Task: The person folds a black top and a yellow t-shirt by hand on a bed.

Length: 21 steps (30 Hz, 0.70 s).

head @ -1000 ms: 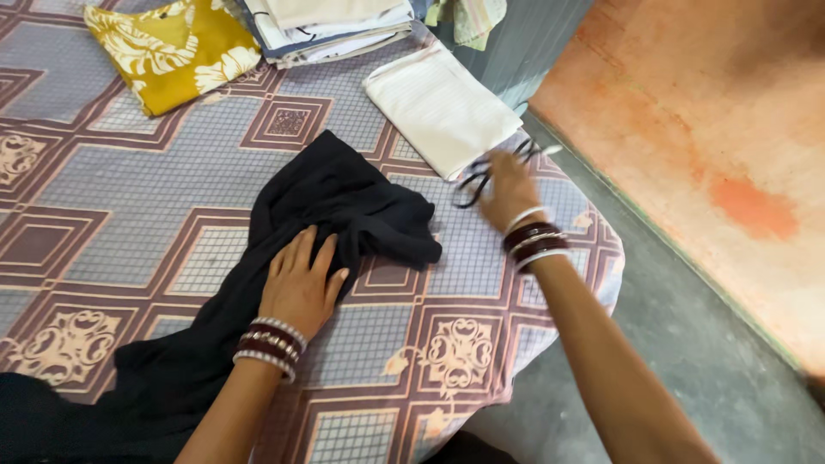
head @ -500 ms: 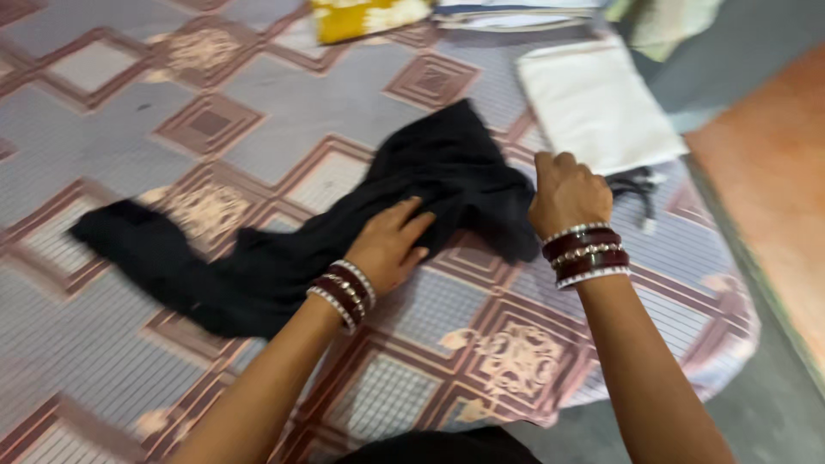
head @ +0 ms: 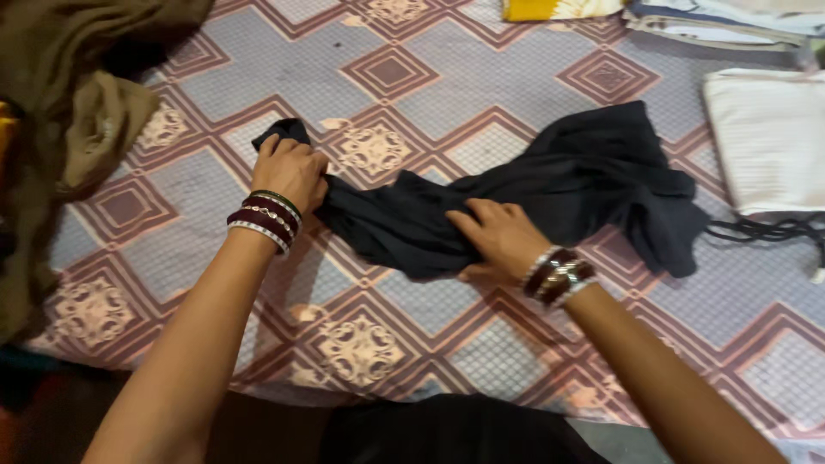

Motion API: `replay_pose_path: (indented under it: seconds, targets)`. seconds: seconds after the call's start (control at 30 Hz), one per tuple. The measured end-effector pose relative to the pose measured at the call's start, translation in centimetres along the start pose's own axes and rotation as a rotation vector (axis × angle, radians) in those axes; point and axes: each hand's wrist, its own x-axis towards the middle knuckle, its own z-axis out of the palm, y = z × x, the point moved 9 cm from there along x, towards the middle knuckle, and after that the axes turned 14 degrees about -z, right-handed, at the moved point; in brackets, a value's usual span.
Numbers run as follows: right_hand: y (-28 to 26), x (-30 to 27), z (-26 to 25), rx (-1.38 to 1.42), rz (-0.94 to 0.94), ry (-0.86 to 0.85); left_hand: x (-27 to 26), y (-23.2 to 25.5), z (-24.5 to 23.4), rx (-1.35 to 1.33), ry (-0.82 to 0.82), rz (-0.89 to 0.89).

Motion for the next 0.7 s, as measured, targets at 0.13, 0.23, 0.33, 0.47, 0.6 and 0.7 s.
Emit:
replay_pose_path:
  seconds: [0.13,0.23,0.33,0.47,0.6,0.7]
  targets:
    - [1.5,-1.1,-2.2,0.026,0.104,0.131,0.6,-5.3,-5.4,-0.192,0.119,-0.070]
    - [4.0,-4.6,-6.2,-0.124,0.287,0.426,0.1,-10.8,-11.0,-0.424,0.296,-0.234]
    - [9.2,-7.4,-7.3,-0.129,0.565,0.273,-0.3,-14.6,-15.2,-0.612,0.297,-0.223]
    - [16.1,-10.5,-6.8,0.490,0.748,0.085,0.2,-18.4,-16.8,-0.838,0.027,-0.212]
    - [18.9,-11.1,-7.2,0.446,0.839,0.155,1.1,-21.4,-15.4,-1.489,-0.476,-0.241]
    - [18.2,-10.8,-8.6,0.204,0.911,0.244,3.8,-24.7,-13.9,-1.503,-0.421,-0.224]
